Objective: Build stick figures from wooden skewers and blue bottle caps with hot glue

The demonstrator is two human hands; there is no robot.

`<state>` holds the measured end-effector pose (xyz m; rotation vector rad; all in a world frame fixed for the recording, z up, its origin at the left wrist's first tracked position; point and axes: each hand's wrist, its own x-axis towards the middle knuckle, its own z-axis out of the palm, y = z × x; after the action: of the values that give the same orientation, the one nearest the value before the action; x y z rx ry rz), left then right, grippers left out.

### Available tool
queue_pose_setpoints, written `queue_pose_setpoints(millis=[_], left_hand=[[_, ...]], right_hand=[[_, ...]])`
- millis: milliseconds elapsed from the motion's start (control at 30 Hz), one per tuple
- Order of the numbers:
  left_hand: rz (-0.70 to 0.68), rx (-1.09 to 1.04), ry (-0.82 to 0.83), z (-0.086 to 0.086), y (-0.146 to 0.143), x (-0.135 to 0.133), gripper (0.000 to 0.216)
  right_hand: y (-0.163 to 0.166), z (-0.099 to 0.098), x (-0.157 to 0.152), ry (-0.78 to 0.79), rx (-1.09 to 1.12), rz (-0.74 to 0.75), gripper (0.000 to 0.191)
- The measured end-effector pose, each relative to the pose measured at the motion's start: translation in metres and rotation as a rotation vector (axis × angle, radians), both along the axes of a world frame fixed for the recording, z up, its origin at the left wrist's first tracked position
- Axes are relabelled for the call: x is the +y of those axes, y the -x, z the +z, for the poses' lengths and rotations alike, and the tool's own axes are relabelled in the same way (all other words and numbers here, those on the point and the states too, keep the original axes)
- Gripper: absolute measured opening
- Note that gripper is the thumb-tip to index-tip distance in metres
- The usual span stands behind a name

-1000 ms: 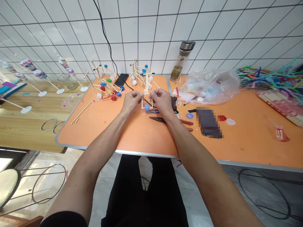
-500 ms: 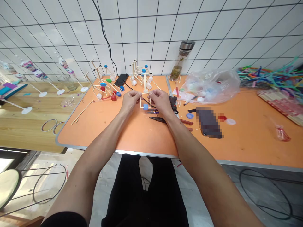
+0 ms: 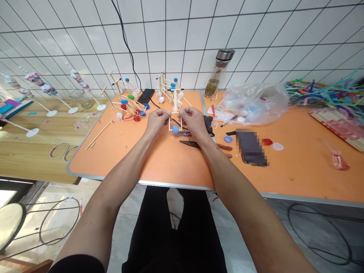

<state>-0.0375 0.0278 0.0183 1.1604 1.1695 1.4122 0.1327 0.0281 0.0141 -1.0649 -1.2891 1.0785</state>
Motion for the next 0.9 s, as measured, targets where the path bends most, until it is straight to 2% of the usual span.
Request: queue_pose_setpoints(millis=[400,767,900], left_hand=[[-0.073,-0.018,-0.008,-0.0017,0.0012,-0.004,0.029],[-0.012,0.0,-0.016,-0.0011,0.0035,0.0004,0.026],[-0.009,0.002,-0.009,-0.0009,0.0023,-0.0005,0.026]], right_hand=[[0.0018,0.0009,-0.0001,-0.002,0.03,-0.055,0.023],[-0.0011,-0.0041,0.0027,-0.022,-0.013,-0.006,0.045],[0.0005,-0.0036,0.0024,-0.016,-0.01,-0.007,0.036]])
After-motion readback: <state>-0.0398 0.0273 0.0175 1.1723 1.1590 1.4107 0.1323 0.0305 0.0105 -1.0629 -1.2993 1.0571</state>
